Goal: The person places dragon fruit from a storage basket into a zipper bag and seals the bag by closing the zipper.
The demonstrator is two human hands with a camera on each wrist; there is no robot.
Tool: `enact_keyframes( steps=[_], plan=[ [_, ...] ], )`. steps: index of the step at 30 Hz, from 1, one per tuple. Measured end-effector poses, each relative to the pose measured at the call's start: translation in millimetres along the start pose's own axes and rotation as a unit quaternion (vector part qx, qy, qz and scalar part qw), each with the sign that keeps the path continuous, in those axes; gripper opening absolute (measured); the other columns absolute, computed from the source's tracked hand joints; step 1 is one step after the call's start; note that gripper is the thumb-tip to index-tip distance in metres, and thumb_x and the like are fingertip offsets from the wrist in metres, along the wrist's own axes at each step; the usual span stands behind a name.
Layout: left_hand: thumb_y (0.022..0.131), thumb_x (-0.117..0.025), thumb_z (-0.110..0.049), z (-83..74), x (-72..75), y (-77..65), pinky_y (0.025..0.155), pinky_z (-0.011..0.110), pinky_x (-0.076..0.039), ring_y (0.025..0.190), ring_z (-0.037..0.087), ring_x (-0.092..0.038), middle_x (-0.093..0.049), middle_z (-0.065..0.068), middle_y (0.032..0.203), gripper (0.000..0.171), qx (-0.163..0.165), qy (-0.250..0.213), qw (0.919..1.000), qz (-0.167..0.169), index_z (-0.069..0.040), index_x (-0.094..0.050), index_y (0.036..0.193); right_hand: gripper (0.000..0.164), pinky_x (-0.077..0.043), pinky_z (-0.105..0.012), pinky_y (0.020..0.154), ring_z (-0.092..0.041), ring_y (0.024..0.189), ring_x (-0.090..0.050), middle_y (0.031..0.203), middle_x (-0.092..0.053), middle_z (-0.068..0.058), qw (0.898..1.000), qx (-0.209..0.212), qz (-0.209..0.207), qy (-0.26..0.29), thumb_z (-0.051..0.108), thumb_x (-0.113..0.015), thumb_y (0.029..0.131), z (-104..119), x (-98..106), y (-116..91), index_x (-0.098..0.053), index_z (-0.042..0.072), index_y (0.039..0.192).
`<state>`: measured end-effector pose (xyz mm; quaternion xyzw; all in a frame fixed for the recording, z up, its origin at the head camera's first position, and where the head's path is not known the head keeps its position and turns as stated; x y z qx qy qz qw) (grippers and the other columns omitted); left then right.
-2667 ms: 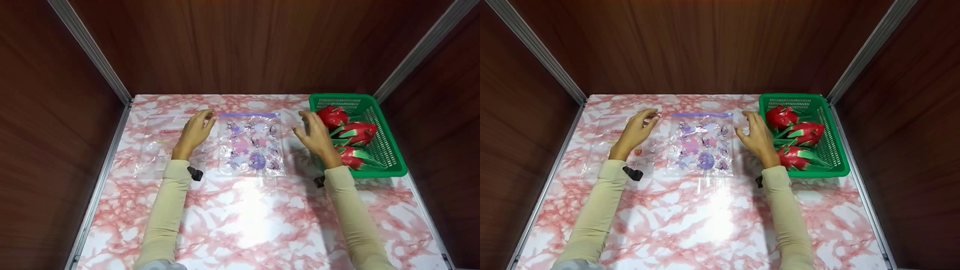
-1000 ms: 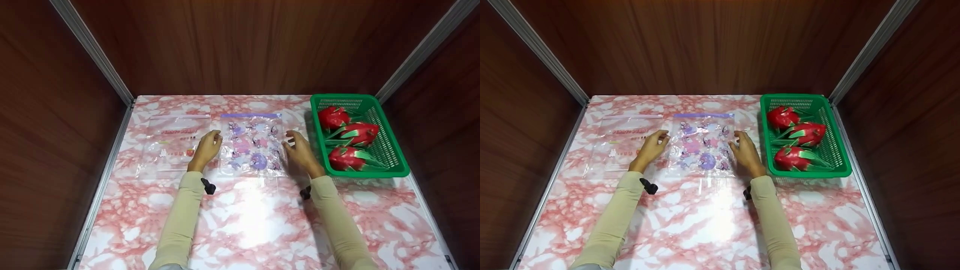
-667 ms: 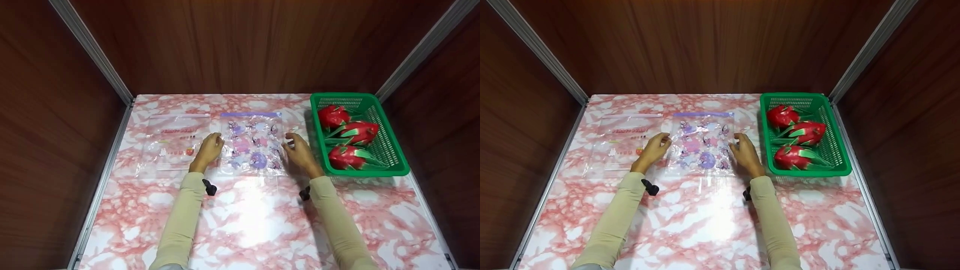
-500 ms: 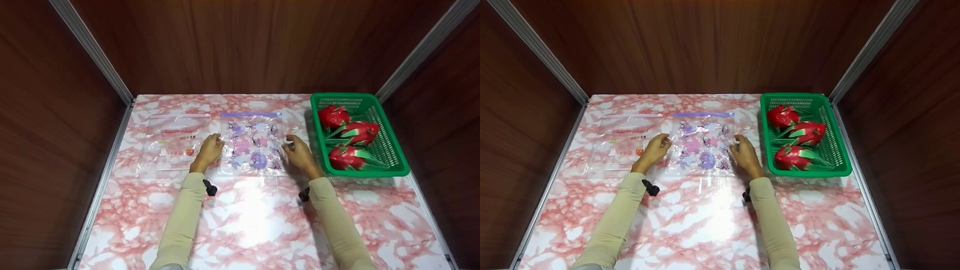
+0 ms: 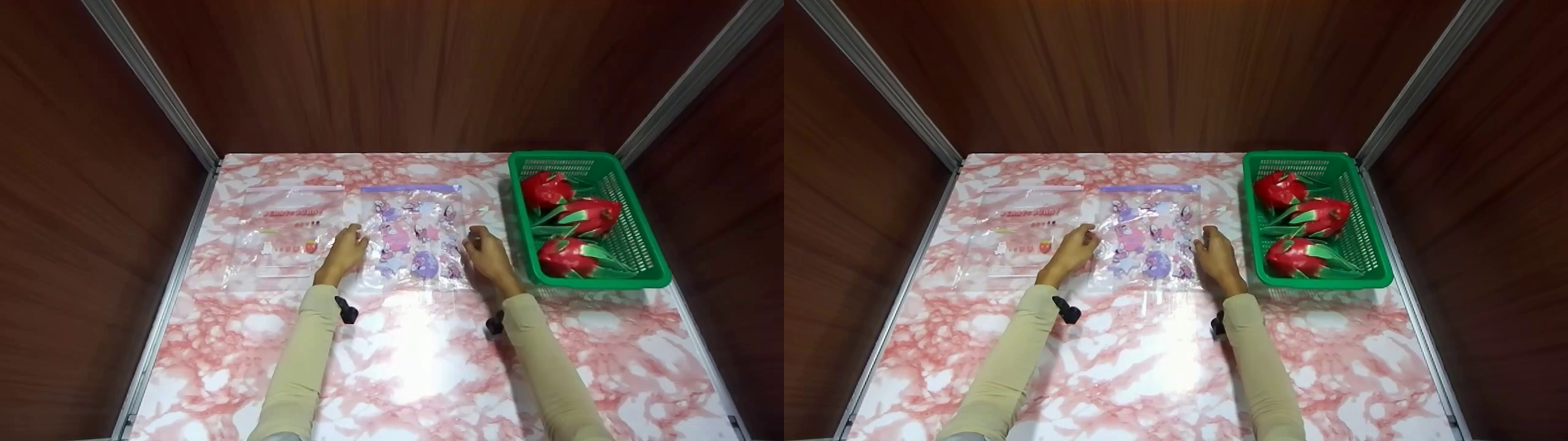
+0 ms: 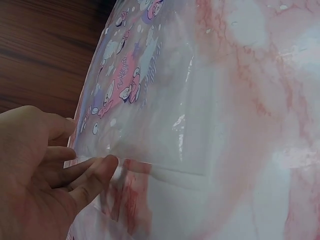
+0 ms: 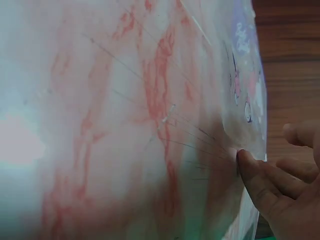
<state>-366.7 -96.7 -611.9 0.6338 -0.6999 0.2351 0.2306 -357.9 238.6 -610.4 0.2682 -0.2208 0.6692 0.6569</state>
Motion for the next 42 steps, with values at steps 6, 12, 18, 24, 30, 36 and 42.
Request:
enact_keyframes(
  steps=[6, 12, 18, 24, 30, 36, 42],
  plan=[
    [0.105, -0.059, -0.007, 3.5, 1.3, -0.3, 0.106, 0.054, -0.055, 0.112, 0.043, -0.067, -0.068, 0.028, 0.113, 0.041, 0.007, 0.000, 0.9997, -0.023, 0.014, -0.054, 0.140, 0.042, -0.063, -0.047, 0.087, -0.038, 0.105, -0.073, 0.125, -0.072, -0.027, 1.000, -0.010, -0.004, 0.002, 0.012, -0.064, 0.105, -1.5, -0.7, -2.6, -0.056, -0.008, 0.141],
    [0.103, -0.061, -0.005, 6.8, 1.6, -0.3, 0.111, 0.052, -0.053, 0.116, 0.044, -0.066, -0.068, 0.029, 0.111, 0.036, 0.007, 0.028, 0.9989, -0.036, 0.016, -0.059, 0.132, 0.041, -0.057, -0.029, 0.076, -0.037, 0.103, -0.072, 0.119, -0.073, -0.025, 1.000, -0.003, -0.004, 0.005, 0.001, -0.064, 0.101, -1.5, -1.1, -2.5, -0.056, -0.009, 0.140],
    [0.101, -0.060, -0.003, 8.7, 2.2, -2.0, 0.107, 0.053, -0.054, 0.114, 0.043, -0.065, -0.066, 0.029, 0.113, 0.026, 0.014, 0.024, 0.9989, -0.037, 0.013, -0.064, 0.121, 0.042, -0.049, -0.015, 0.066, -0.038, 0.099, -0.072, 0.115, -0.073, -0.026, 1.000, -0.001, 0.000, 0.031, -0.008, -0.063, 0.096, -3.2, -1.8, -2.2, -0.059, -0.009, 0.138],
    [0.096, -0.057, 0.006, 5.3, 3.5, -2.8, 0.100, 0.055, -0.055, 0.105, 0.043, -0.064, -0.064, 0.028, 0.104, 0.018, -0.014, -0.001, 0.9987, -0.049, 0.012, -0.058, 0.113, 0.042, -0.048, -0.013, 0.063, -0.040, 0.100, -0.072, 0.115, -0.073, -0.028, 0.999, -0.001, 0.004, 0.044, -0.010, -0.061, 0.094, -3.9, -1.1, -2.4, -0.060, -0.009, 0.137],
    [0.094, -0.055, 0.009, 2.6, 5.4, -3.2, 0.089, 0.050, -0.055, 0.094, 0.036, -0.061, -0.061, 0.019, 0.093, 0.008, -0.032, -0.020, 0.9977, -0.056, 0.007, -0.056, 0.102, 0.047, -0.046, -0.014, 0.064, -0.037, 0.097, -0.070, 0.114, -0.072, -0.028, 0.999, 0.002, 0.008, 0.041, -0.009, -0.061, 0.093, -3.8, -1.0, -1.8, -0.057, -0.010, 0.140],
    [0.098, -0.054, 0.005, 3.5, 2.5, -5.0, 0.090, 0.048, -0.055, 0.095, 0.033, -0.062, -0.063, 0.018, 0.095, 0.007, -0.013, -0.030, 0.9984, -0.046, 0.004, -0.054, 0.105, 0.052, -0.046, -0.013, 0.056, -0.021, 0.086, -0.063, 0.108, -0.067, -0.023, 0.998, -0.017, 0.007, 0.054, -0.008, -0.060, 0.092, -5.9, -2.2, -0.2, -0.052, -0.011, 0.143],
    [0.099, -0.053, 0.004, 0.8, -1.0, -4.7, 0.091, 0.047, -0.055, 0.096, 0.033, -0.063, -0.064, 0.017, 0.099, 0.011, -0.010, -0.070, 0.9971, -0.030, 0.003, -0.052, 0.110, 0.055, -0.043, -0.015, 0.066, -0.012, 0.081, -0.053, 0.097, -0.061, -0.014, 0.998, -0.017, 0.002, 0.054, -0.006, -0.059, 0.088, -5.6, -1.4, 1.7, -0.053, -0.013, 0.142]
  ],
)
Point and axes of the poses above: each hand's wrist, its own y-axis towards the middle knuckle, its own x-axis out of the back of the hand, z = x × y, the point moved 9 cm from there along y, towards the middle knuckle
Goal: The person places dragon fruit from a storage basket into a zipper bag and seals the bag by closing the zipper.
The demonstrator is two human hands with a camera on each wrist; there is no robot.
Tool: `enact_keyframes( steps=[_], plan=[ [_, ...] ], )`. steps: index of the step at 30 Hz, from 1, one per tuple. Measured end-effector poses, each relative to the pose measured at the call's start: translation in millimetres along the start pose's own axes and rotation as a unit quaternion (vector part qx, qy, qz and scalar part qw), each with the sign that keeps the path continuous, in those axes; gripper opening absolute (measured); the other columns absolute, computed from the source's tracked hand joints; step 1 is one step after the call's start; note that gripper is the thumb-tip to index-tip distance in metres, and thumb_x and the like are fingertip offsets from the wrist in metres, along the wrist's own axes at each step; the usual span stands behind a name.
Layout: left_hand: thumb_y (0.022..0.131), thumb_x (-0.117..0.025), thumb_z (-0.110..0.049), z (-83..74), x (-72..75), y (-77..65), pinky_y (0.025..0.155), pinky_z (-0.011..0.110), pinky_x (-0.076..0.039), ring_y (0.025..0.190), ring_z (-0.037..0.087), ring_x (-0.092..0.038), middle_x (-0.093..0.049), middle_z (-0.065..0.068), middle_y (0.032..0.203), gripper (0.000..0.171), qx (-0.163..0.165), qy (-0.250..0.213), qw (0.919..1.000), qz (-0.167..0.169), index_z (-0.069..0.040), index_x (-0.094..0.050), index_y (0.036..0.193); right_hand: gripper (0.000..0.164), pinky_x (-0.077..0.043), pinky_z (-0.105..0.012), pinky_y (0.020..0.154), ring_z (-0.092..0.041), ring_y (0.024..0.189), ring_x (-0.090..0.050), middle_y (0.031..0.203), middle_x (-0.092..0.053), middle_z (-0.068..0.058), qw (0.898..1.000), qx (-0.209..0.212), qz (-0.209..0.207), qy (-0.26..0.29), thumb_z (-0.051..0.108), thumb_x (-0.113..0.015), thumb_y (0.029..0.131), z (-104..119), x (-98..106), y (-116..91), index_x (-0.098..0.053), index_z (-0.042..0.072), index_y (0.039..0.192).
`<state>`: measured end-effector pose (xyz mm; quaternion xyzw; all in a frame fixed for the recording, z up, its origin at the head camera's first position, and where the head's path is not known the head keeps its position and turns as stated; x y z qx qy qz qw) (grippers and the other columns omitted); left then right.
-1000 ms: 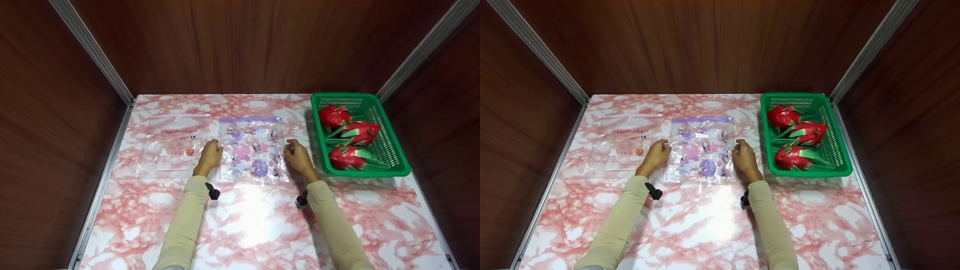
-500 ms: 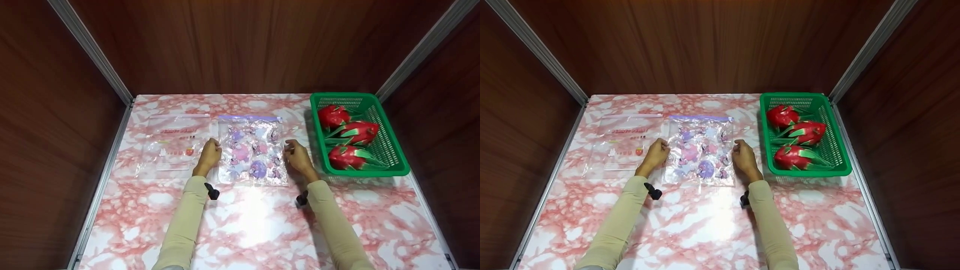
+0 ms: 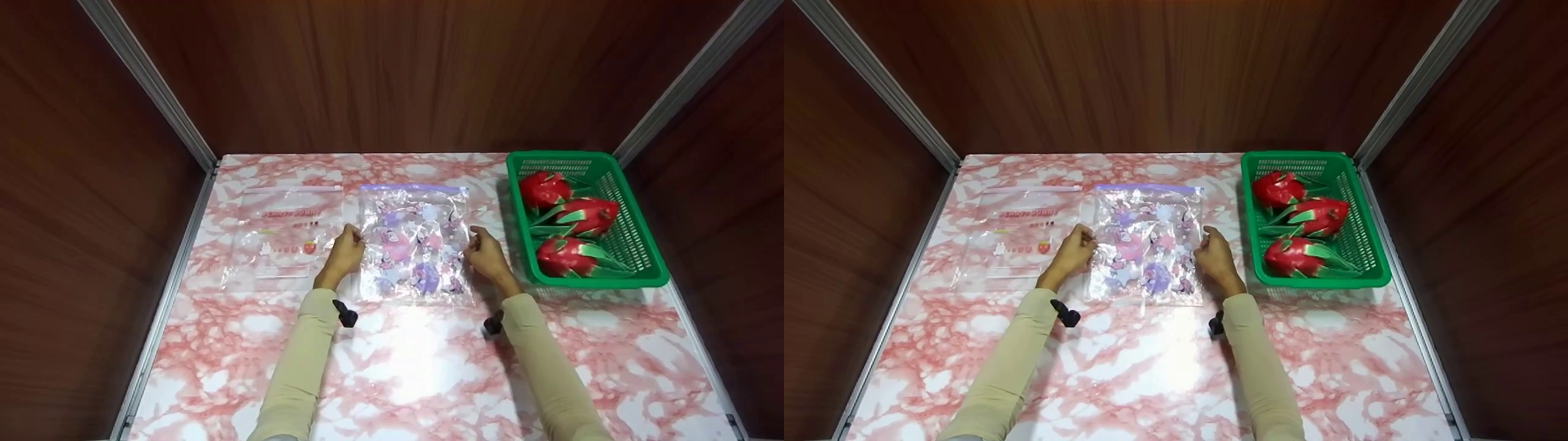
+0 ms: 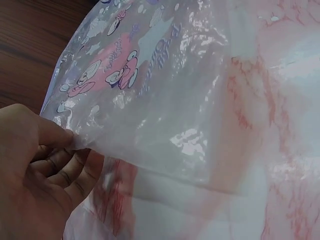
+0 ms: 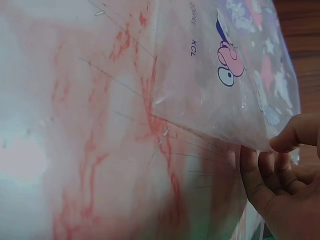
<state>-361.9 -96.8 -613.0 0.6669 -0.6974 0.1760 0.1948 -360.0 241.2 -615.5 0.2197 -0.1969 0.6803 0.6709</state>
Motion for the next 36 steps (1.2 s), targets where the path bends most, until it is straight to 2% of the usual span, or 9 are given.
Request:
enact_keyframes(
  steps=[6, 9, 12, 15, 19, 24, 29, 32, 36],
  plan=[
    [0.102, -0.050, 0.000, -1.3, 0.7, 1.1, 0.095, 0.044, -0.055, 0.097, 0.027, -0.062, -0.061, 0.010, 0.098, 0.027, 0.012, -0.018, 0.9997, 0.006, 0.005, -0.053, 0.128, 0.029, -0.042, -0.017, 0.062, -0.011, 0.076, -0.050, 0.091, -0.055, -0.006, 1.000, -0.001, -0.015, 0.020, -0.002, -0.063, 0.092, 0.2, 1.3, -1.4, -0.064, -0.008, 0.120],
    [0.100, -0.052, 0.001, -1.6, 1.2, 1.6, 0.095, 0.042, -0.056, 0.101, 0.027, -0.063, -0.060, 0.009, 0.101, 0.028, 0.015, -0.037, 0.9992, 0.004, 0.005, -0.053, 0.128, 0.019, -0.043, -0.018, 0.066, -0.013, 0.081, -0.052, 0.092, -0.057, -0.006, 0.999, -0.009, -0.027, 0.036, 0.001, -0.063, 0.093, 1.2, 3.2, -3.2, -0.063, -0.006, 0.111],
    [0.096, -0.053, 0.003, -2.0, 1.8, 1.9, 0.094, 0.040, -0.056, 0.105, 0.030, -0.063, -0.063, 0.015, 0.109, 0.030, 0.020, -0.057, 0.9982, 0.001, 0.003, -0.052, 0.126, 0.015, -0.045, -0.019, 0.067, -0.014, 0.084, -0.054, 0.095, -0.061, -0.009, 0.998, -0.021, -0.031, 0.046, 0.003, -0.062, 0.093, 0.9, 3.9, -4.4, -0.060, -0.003, 0.107],
    [0.096, -0.053, 0.000, -2.4, 3.2, 1.7, 0.087, 0.034, -0.055, 0.103, 0.029, -0.063, -0.065, 0.020, 0.114, 0.033, 0.027, -0.073, 0.9970, -0.004, 0.002, -0.050, 0.129, 0.014, -0.046, -0.019, 0.068, -0.014, 0.085, -0.055, 0.098, -0.063, -0.010, 0.998, -0.024, -0.028, 0.047, 0.004, -0.061, 0.093, 1.4, 2.6, -5.3, -0.057, 0.000, 0.106],
    [0.098, -0.056, -0.003, -2.7, 3.9, 2.0, 0.075, 0.023, -0.050, 0.095, 0.020, -0.059, -0.064, 0.017, 0.114, 0.039, 0.040, -0.112, 0.9929, -0.005, 0.001, -0.049, 0.136, 0.015, -0.046, -0.020, 0.071, -0.015, 0.084, -0.055, 0.100, -0.064, -0.013, 0.999, -0.013, -0.025, 0.047, 0.002, -0.062, 0.093, 3.3, 0.9, -5.7, -0.056, 0.001, 0.106],
    [0.102, -0.056, -0.008, -3.1, 1.7, 4.0, 0.063, 0.019, -0.046, 0.077, 0.011, -0.054, -0.060, 0.004, 0.096, 0.034, 0.049, -0.174, 0.9836, 0.004, 0.000, -0.050, 0.134, 0.015, -0.044, -0.021, 0.072, -0.016, 0.083, -0.054, 0.097, -0.063, -0.012, 0.998, -0.002, -0.032, 0.049, 0.001, -0.064, 0.092, 5.3, 3.3, -6.6, -0.056, 0.000, 0.106],
    [0.106, -0.057, -0.014, -2.7, 3.0, 5.5, 0.058, 0.020, -0.042, 0.064, 0.010, -0.049, -0.051, -0.005, 0.077, 0.024, 0.042, -0.161, 0.9860, -0.002, -0.002, -0.054, 0.127, 0.016, -0.043, -0.021, 0.073, -0.017, 0.085, -0.052, 0.093, -0.058, -0.008, 0.998, 0.006, -0.030, 0.061, 0.000, -0.063, 0.093, 10.3, 5.4, -6.7, -0.055, -0.001, 0.107],
    [0.105, -0.057, -0.008, -4.3, 5.9, 6.3, 0.058, 0.020, -0.044, 0.069, 0.013, -0.054, -0.055, -0.003, 0.083, 0.019, 0.028, -0.155, 0.9875, -0.012, -0.002, -0.057, 0.122, 0.018, -0.043, -0.018, 0.073, -0.016, 0.086, -0.052, 0.094, -0.057, -0.008, 0.997, 0.011, -0.030, 0.072, -0.001, -0.062, 0.094, 14.6, 6.8, -5.7, -0.055, -0.003, 0.111],
    [0.103, -0.058, -0.001, -8.1, 10.0, 6.5, 0.068, 0.019, -0.049, 0.088, 0.019, -0.064, -0.067, 0.011, 0.102, 0.013, 0.009, -0.163, 0.9862, -0.028, 0.000, -0.058, 0.116, 0.025, -0.043, -0.015, 0.073, -0.015, 0.087, -0.052, 0.096, -0.059, -0.010, 0.996, 0.015, -0.031, 0.080, -0.003, -0.061, 0.093, 18.7, 8.7, -4.3, -0.057, -0.005, 0.118]
  ],
)
Point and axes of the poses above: each hand's wrist, its own y-axis towards the middle knuckle, its own x-axis out of the back of the hand, z = x × y, the point moved 9 cm from there along y, towards the middle knuckle
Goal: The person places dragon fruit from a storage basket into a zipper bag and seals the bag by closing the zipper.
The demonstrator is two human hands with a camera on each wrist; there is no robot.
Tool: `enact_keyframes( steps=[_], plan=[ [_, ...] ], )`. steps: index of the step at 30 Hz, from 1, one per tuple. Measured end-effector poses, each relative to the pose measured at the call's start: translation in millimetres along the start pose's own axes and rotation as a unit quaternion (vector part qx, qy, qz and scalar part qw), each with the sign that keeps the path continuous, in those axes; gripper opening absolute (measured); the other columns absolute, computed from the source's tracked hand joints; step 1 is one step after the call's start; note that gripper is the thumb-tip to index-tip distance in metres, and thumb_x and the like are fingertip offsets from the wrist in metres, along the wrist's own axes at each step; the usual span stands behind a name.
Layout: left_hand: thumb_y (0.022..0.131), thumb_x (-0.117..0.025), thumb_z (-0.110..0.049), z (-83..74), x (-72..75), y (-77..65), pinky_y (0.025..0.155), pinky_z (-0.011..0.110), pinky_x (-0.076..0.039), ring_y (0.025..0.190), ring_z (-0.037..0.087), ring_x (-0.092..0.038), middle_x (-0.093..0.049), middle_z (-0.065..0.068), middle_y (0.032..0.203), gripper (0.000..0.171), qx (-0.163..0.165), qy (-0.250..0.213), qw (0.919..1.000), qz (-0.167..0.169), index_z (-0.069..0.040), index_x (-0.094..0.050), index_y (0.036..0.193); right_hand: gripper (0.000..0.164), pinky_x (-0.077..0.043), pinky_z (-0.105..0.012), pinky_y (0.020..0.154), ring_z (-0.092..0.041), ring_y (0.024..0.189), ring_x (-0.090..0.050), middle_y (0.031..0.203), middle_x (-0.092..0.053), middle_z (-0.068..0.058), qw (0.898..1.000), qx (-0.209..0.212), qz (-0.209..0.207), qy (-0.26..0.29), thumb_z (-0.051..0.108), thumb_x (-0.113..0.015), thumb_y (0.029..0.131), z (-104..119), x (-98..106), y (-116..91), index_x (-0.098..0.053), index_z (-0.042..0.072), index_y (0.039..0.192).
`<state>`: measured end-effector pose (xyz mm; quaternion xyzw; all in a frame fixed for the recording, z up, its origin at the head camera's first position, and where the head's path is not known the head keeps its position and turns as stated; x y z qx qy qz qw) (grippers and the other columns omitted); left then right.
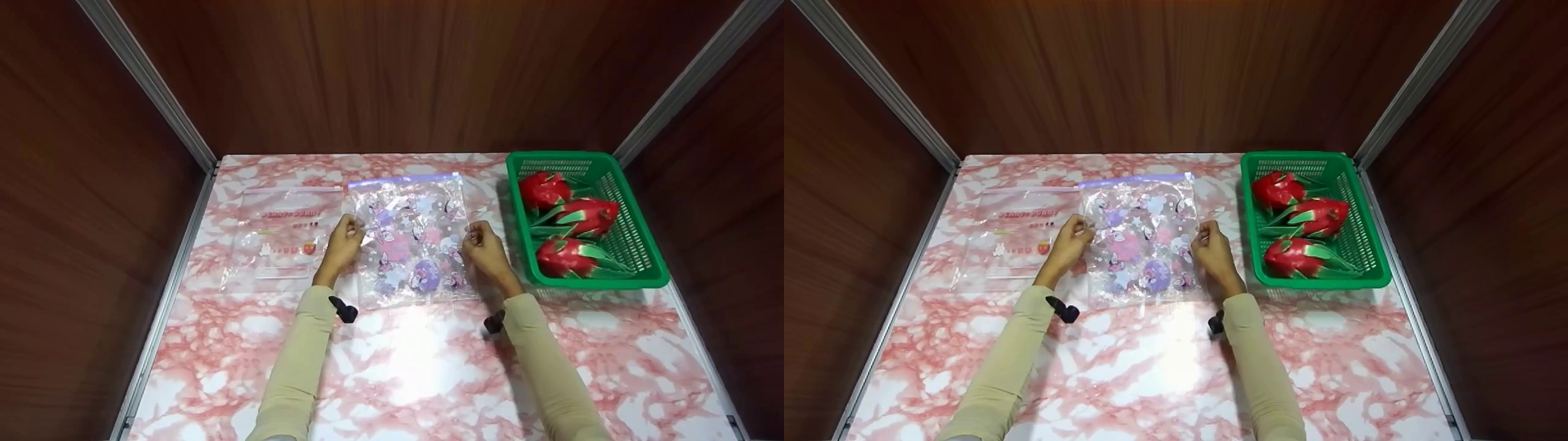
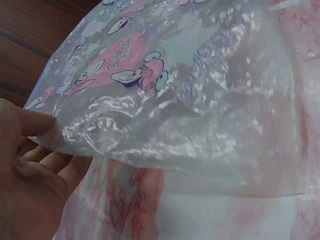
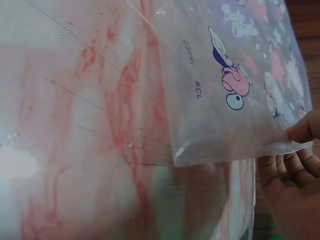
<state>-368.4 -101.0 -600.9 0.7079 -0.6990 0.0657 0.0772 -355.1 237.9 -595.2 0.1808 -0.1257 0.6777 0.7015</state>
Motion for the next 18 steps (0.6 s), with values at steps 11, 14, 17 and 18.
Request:
enact_keyframes(
  steps=[11, 14, 17, 18],
  plan=[
    [0.106, -0.052, 0.005, -12.3, 1.3, -0.3, 0.062, 0.028, -0.065, 0.081, 0.020, -0.074, -0.069, 0.028, 0.118, 0.007, -0.012, -0.070, 0.9973, 0.018, 0.003, -0.051, 0.113, 0.038, -0.049, -0.015, 0.062, -0.014, 0.082, -0.056, 0.108, -0.066, -0.021, 1.000, -0.002, 0.012, 0.002, 0.000, -0.063, 0.095, 6.6, 2.1, 6.3, -0.056, -0.004, 0.132],
    [0.107, -0.050, 0.007, -17.0, -0.4, 0.0, 0.062, 0.028, -0.065, 0.075, 0.015, -0.073, -0.070, 0.027, 0.113, 0.007, -0.027, -0.093, 0.9947, 0.035, 0.005, -0.050, 0.113, 0.036, -0.050, -0.014, 0.056, -0.011, 0.077, -0.056, 0.109, -0.067, -0.024, 1.000, 0.010, 0.006, 0.012, -0.001, -0.063, 0.095, 11.1, 4.4, 9.8, -0.057, -0.005, 0.131],
    [0.107, -0.050, 0.008, -20.6, -1.2, 0.4, 0.062, 0.027, -0.064, 0.072, 0.013, -0.073, -0.071, 0.026, 0.108, 0.005, -0.042, -0.102, 0.9929, 0.045, 0.005, -0.048, 0.110, 0.035, -0.050, -0.014, 0.053, -0.010, 0.074, -0.057, 0.111, -0.066, -0.026, 0.999, 0.014, -0.001, 0.030, -0.002, -0.064, 0.096, 15.5, 6.6, 13.6, -0.056, -0.006, 0.130],
    [0.107, -0.050, 0.008, -21.6, -1.6, 0.7, 0.062, 0.026, -0.064, 0.071, 0.013, -0.073, -0.071, 0.025, 0.107, 0.005, -0.045, -0.104, 0.9924, 0.049, 0.004, -0.048, 0.109, 0.035, -0.050, -0.014, 0.053, -0.011, 0.074, -0.059, 0.112, -0.066, -0.027, 0.999, 0.014, -0.002, 0.038, -0.003, -0.064, 0.097, 17.0, 7.2, 15.0, -0.056, -0.007, 0.131]
  ],
)
Point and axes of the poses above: each hand's wrist, its own y-axis towards the middle knuckle, its own x-axis out of the back of the hand, z = x × y, the point moved 9 cm from there along y, towards the middle knuckle
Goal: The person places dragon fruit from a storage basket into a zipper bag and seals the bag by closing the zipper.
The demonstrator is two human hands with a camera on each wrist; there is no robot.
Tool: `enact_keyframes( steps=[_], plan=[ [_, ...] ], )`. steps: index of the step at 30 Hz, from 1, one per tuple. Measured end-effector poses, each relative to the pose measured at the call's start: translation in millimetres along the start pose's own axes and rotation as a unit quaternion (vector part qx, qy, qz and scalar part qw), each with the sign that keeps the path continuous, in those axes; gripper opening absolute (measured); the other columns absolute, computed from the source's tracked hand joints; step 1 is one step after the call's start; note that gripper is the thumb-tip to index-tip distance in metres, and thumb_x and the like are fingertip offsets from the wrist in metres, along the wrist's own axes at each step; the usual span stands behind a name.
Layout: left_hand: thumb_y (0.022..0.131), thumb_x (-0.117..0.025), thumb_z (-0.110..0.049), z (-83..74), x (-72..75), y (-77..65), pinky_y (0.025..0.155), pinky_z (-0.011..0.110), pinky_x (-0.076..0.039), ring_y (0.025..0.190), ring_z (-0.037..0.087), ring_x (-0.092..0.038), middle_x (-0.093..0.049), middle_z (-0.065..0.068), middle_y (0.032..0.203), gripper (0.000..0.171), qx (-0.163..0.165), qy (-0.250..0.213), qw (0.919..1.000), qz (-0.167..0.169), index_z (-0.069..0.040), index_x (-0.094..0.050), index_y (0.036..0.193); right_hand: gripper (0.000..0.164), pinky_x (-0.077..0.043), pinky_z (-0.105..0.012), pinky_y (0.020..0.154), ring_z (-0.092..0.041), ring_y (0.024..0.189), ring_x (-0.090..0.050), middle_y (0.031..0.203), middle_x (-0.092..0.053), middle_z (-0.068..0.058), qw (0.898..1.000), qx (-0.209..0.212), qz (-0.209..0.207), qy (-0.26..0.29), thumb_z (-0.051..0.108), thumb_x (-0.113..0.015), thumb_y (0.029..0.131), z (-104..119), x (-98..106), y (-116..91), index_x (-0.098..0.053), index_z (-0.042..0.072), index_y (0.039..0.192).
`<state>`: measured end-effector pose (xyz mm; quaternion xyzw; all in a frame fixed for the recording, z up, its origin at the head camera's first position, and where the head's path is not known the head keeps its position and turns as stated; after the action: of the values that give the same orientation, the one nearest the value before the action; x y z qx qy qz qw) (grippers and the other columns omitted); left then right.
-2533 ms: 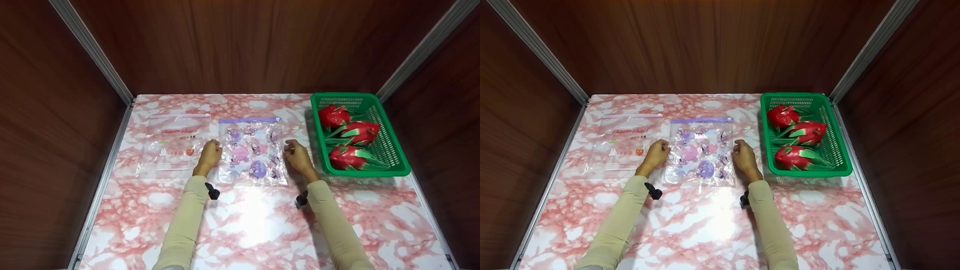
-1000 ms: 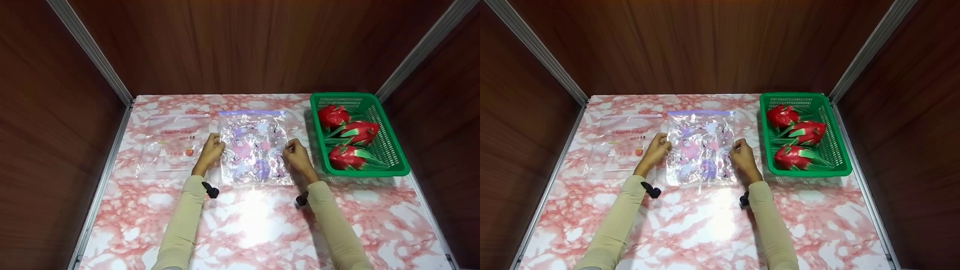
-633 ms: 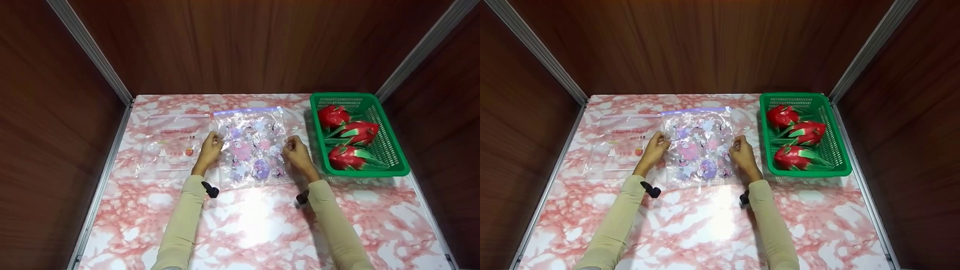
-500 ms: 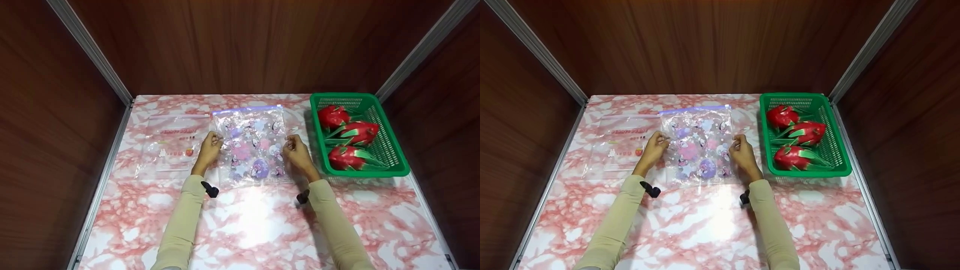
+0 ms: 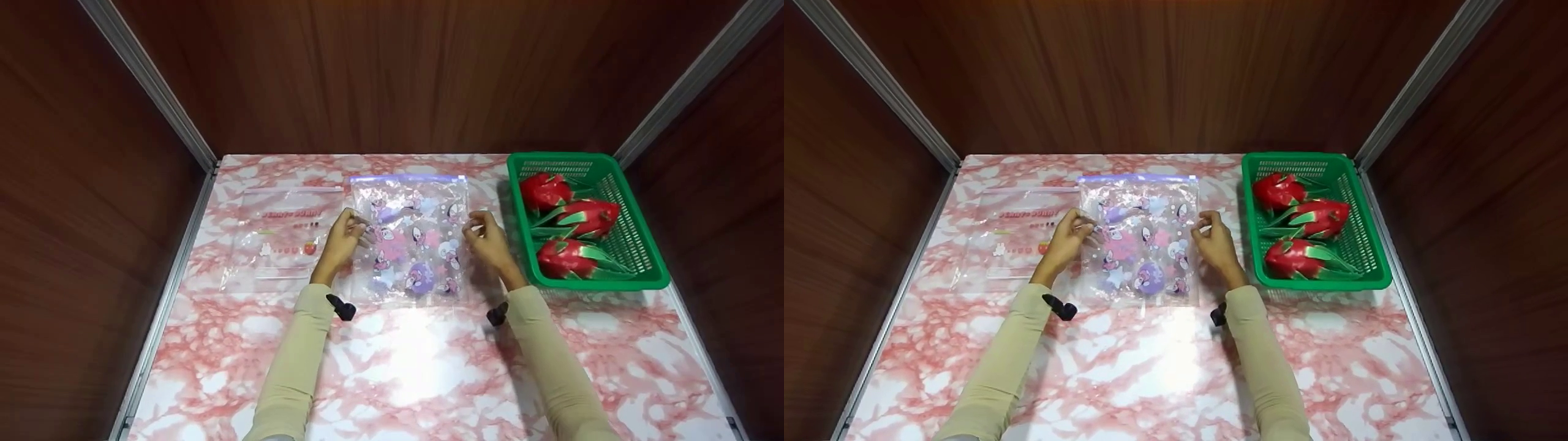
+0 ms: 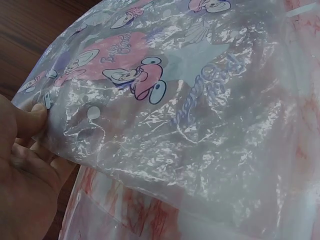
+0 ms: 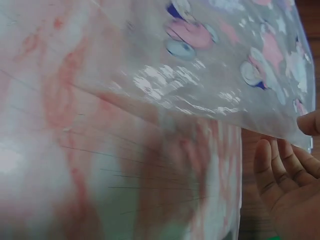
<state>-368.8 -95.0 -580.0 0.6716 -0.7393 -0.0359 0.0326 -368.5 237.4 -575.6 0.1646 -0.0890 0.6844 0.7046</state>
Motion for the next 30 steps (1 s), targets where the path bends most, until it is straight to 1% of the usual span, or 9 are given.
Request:
enact_keyframes(
  steps=[5, 10, 11, 13, 17, 18, 23, 27, 30],
  plan=[
    [0.107, -0.048, 0.009, -3.0, -1.6, 1.6, 0.062, 0.024, -0.063, 0.069, 0.013, -0.072, -0.071, 0.017, 0.101, 0.009, -0.001, -0.003, 0.9999, 0.013, 0.000, -0.047, 0.106, 0.042, -0.050, -0.015, 0.054, -0.021, 0.080, -0.065, 0.124, -0.061, -0.036, 1.000, 0.014, -0.007, 0.026, -0.006, -0.061, 0.100, 12.2, 2.8, 6.8, -0.048, -0.012, 0.140],
    [0.106, -0.050, 0.009, -7.1, -2.4, 2.1, 0.062, 0.024, -0.061, 0.070, 0.013, -0.072, -0.070, 0.011, 0.099, 0.008, -0.005, -0.010, 0.9997, 0.021, 0.001, -0.049, 0.105, 0.053, -0.050, -0.012, 0.056, -0.007, 0.072, -0.063, 0.138, -0.055, -0.041, 0.999, 0.025, -0.001, 0.037, -0.009, -0.059, 0.100, 41.1, 7.4, 6.1, -0.039, -0.016, 0.149],
    [0.106, -0.050, 0.009, -8.0, -2.5, 2.2, 0.062, 0.024, -0.061, 0.070, 0.013, -0.072, -0.070, 0.010, 0.099, 0.009, -0.006, -0.011, 0.9997, 0.022, 0.000, -0.049, 0.105, 0.053, -0.050, -0.011, 0.056, -0.010, 0.070, -0.064, 0.138, -0.055, -0.042, 0.999, 0.031, -0.001, 0.032, -0.010, -0.058, 0.100, 49.0, 8.5, 4.8, -0.038, -0.017, 0.149],
    [0.106, -0.050, 0.009, -10.1, -2.4, 2.5, 0.062, 0.024, -0.060, 0.071, 0.013, -0.073, -0.070, 0.008, 0.098, 0.009, -0.009, -0.013, 0.9996, 0.024, 0.000, -0.048, 0.104, 0.056, -0.050, -0.011, 0.060, -0.012, 0.074, -0.064, 0.138, -0.058, -0.039, 0.999, 0.037, -0.002, 0.016, -0.008, -0.060, 0.098, 51.5, 11.2, 7.9, -0.039, -0.013, 0.150],
    [0.106, -0.052, 0.007, -14.8, -2.3, 3.3, 0.063, 0.025, -0.060, 0.071, 0.015, -0.072, -0.071, 0.010, 0.096, 0.008, -0.015, -0.008, 0.9995, 0.026, 0.000, -0.050, 0.104, 0.056, -0.049, -0.012, 0.067, -0.021, 0.087, -0.062, 0.125, -0.066, -0.030, 0.999, 0.045, -0.019, -0.019, -0.002, -0.065, 0.098, 40.4, 16.6, 20.1, -0.045, -0.005, 0.150],
    [0.106, -0.052, 0.007, -15.7, -2.5, 3.7, 0.063, 0.026, -0.059, 0.071, 0.015, -0.072, -0.072, 0.011, 0.096, 0.008, -0.016, -0.006, 0.9995, 0.028, 0.000, -0.051, 0.105, 0.056, -0.049, -0.012, 0.067, -0.016, 0.087, -0.059, 0.121, -0.067, -0.026, 0.999, 0.041, -0.021, -0.026, 0.000, -0.066, 0.098, 35.2, 17.8, 24.1, -0.046, -0.003, 0.151],
    [0.105, -0.051, 0.009, -20.6, -4.2, 5.8, 0.062, 0.024, -0.059, 0.069, 0.015, -0.072, -0.073, 0.013, 0.095, 0.007, -0.015, 0.005, 0.9993, 0.033, 0.002, -0.052, 0.106, 0.050, -0.046, -0.012, 0.052, -0.004, 0.069, -0.052, 0.093, -0.058, -0.006, 0.998, 0.037, -0.041, -0.029, 0.010, -0.066, 0.104, 41.3, 23.8, 27.7, -0.049, -0.002, 0.149],
    [0.105, -0.052, 0.008, -23.8, -3.2, 7.3, 0.060, 0.024, -0.058, 0.066, 0.015, -0.072, -0.073, 0.011, 0.091, 0.008, -0.006, 0.007, 0.9995, 0.031, 0.002, -0.055, 0.108, 0.039, -0.044, -0.014, 0.045, -0.003, 0.056, -0.052, 0.083, -0.058, -0.009, 0.998, 0.040, -0.049, 0.009, 0.011, -0.062, 0.107, 52.4, 27.9, 25.9, -0.052, -0.009, 0.138],
    [0.104, -0.053, 0.007, -24.5, -1.2, 8.5, 0.061, 0.025, -0.058, 0.067, 0.015, -0.072, -0.073, 0.008, 0.091, 0.007, 0.001, 0.008, 0.9996, 0.028, 0.002, -0.056, 0.108, 0.030, -0.047, -0.016, 0.044, -0.007, 0.057, -0.059, 0.087, -0.062, -0.014, 0.997, 0.035, -0.047, 0.051, 0.006, -0.062, 0.106, 67.0, 30.2, 20.0, -0.054, -0.014, 0.126]
  ],
)
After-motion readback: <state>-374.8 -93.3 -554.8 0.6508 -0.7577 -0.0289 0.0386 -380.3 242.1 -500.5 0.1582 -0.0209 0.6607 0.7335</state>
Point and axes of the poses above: each hand's wrist, its own y-axis towards the middle knuckle, its own x-axis out of the back of the hand, z = x × y, the point moved 9 cm from there along y, towards the middle knuckle
